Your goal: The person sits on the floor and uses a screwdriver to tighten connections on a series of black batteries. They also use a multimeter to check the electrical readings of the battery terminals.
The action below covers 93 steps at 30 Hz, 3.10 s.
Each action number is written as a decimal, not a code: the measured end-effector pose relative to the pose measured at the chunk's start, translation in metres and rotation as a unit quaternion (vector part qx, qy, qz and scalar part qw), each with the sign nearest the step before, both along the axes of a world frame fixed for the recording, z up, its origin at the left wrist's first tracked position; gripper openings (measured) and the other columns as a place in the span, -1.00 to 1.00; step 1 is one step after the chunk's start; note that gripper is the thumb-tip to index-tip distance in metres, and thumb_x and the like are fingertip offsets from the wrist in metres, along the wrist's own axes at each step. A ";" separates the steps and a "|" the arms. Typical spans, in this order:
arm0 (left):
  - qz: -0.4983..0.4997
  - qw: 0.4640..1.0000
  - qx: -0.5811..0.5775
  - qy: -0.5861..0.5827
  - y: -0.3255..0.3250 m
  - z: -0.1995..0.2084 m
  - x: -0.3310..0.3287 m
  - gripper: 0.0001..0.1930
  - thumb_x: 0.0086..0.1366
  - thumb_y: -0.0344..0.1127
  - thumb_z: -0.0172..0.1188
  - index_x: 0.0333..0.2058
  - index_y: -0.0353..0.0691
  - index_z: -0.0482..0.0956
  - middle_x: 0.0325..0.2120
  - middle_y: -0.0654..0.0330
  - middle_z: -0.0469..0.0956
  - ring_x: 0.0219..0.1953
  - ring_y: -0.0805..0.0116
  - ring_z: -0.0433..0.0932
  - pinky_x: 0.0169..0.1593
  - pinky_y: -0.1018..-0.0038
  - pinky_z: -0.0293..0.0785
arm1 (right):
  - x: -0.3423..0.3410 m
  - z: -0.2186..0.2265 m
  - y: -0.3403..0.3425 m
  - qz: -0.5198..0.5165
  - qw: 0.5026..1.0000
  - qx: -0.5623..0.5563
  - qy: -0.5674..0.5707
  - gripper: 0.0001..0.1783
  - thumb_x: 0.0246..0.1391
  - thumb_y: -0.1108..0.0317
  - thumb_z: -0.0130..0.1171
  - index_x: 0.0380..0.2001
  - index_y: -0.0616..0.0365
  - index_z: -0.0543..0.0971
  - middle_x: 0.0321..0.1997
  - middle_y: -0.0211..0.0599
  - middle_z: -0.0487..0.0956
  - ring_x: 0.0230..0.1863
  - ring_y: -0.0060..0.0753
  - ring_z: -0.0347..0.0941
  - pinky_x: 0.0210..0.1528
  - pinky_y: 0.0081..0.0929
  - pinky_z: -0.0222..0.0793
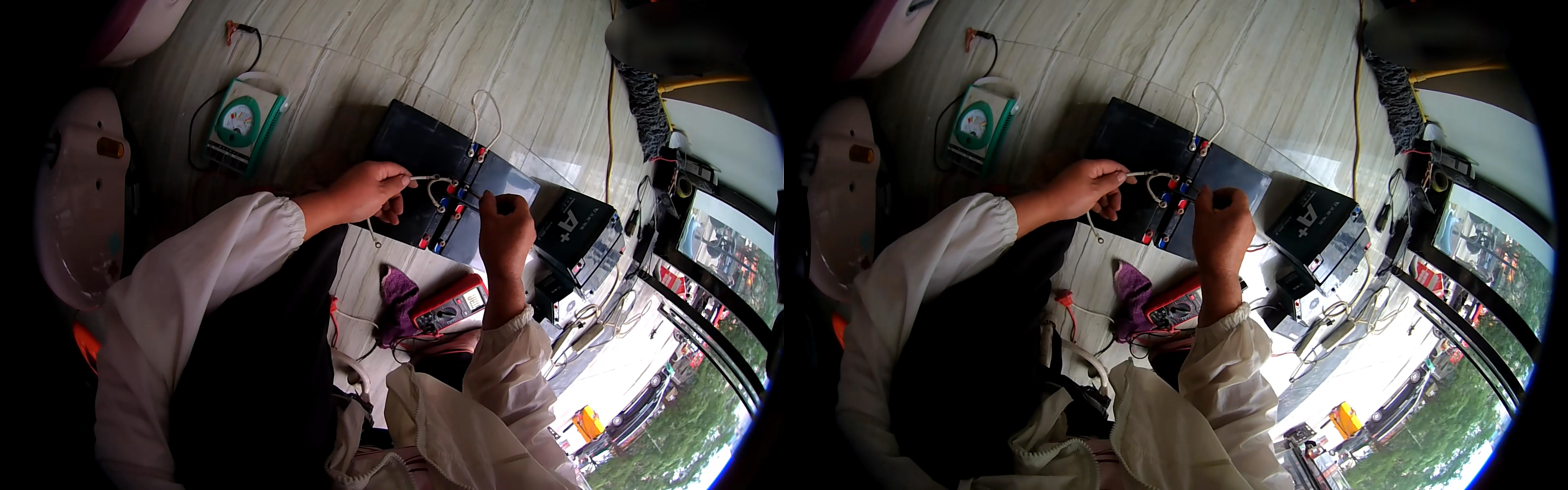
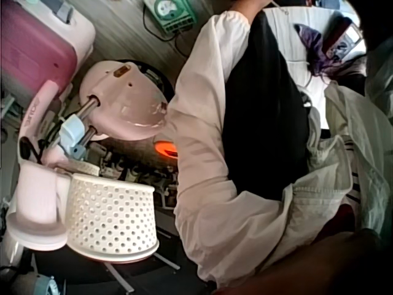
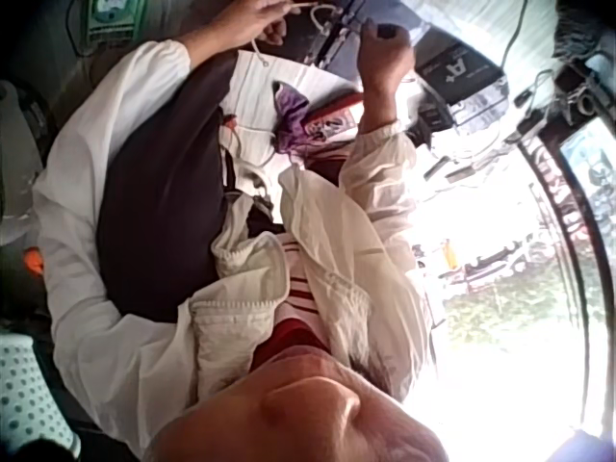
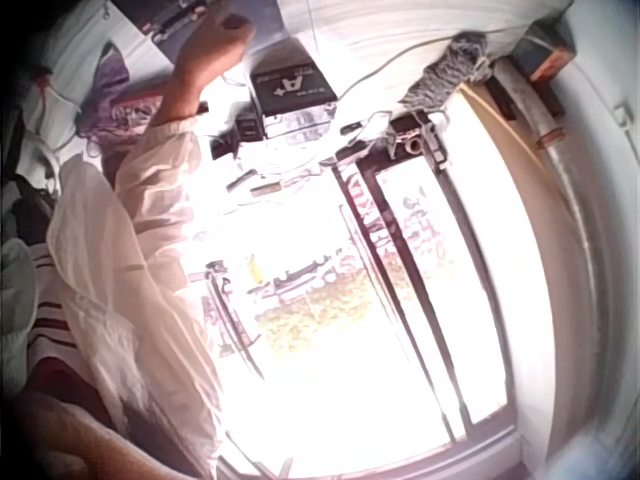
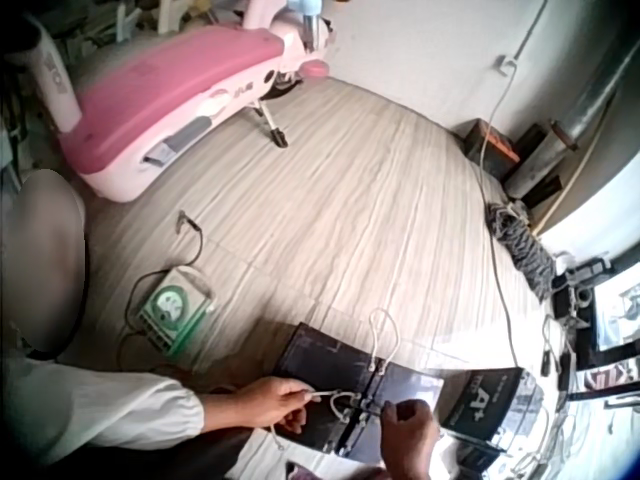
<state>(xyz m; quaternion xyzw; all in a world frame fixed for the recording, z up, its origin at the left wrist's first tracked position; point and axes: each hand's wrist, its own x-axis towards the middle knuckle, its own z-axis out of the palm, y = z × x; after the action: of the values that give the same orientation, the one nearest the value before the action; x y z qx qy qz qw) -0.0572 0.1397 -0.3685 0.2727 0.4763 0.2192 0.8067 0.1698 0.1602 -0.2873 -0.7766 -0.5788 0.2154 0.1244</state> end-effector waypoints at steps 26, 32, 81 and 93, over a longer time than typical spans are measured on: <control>0.006 1.000 -0.002 -0.006 -0.002 -0.006 0.000 -0.69 0.56 -0.16 -0.08 0.01 -0.24 0.51 -0.50 0.21 0.54 -0.47 0.38 0.63 -0.31 0.43 0.64 | 0.006 0.008 0.016 0.188 0.978 -0.053 -0.079 -0.73 0.10 0.30 0.23 -0.19 0.13 0.43 -0.46 -0.11 0.58 -0.39 0.07 0.55 -0.22 -0.07 0.45; 0.006 1.000 -0.006 -0.005 -0.001 -0.003 0.000 -0.69 0.56 -0.16 -0.08 0.01 -0.24 0.52 -0.50 0.21 0.54 -0.48 0.39 0.62 -0.32 0.44 0.64 | 0.001 0.006 0.017 0.249 0.963 0.077 -0.064 -0.71 0.08 0.28 0.25 -0.20 0.13 0.43 -0.38 -0.12 0.55 -0.29 0.03 0.53 -0.14 -0.09 0.37; -0.005 1.000 -0.006 -0.009 0.000 -0.001 -0.002 -0.69 0.56 -0.16 -0.10 0.01 -0.24 0.51 -0.50 0.22 0.55 -0.46 0.38 0.64 -0.30 0.44 0.63 | 0.004 0.011 0.011 0.160 0.985 -0.044 -0.046 -0.72 0.11 0.34 0.20 -0.13 0.15 0.42 -0.40 0.00 0.62 -0.36 0.18 0.56 -0.24 -0.02 0.45; 0.000 1.000 -0.010 -0.014 0.000 0.000 -0.002 -0.68 0.57 -0.16 -0.10 0.01 -0.26 0.50 -0.48 0.21 0.54 -0.45 0.37 0.64 -0.29 0.44 0.64 | 0.009 0.000 0.008 0.256 0.962 0.073 -0.052 -0.70 0.09 0.33 0.23 -0.14 0.11 0.43 -0.47 -0.13 0.61 -0.41 0.06 0.56 -0.23 -0.06 0.42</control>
<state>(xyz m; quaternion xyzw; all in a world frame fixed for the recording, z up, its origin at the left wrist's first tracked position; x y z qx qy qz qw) -0.0589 0.1399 -0.3686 0.2615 0.4673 0.2185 0.8158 0.1789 0.1683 -0.2870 -0.6015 -0.7782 0.1564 0.0908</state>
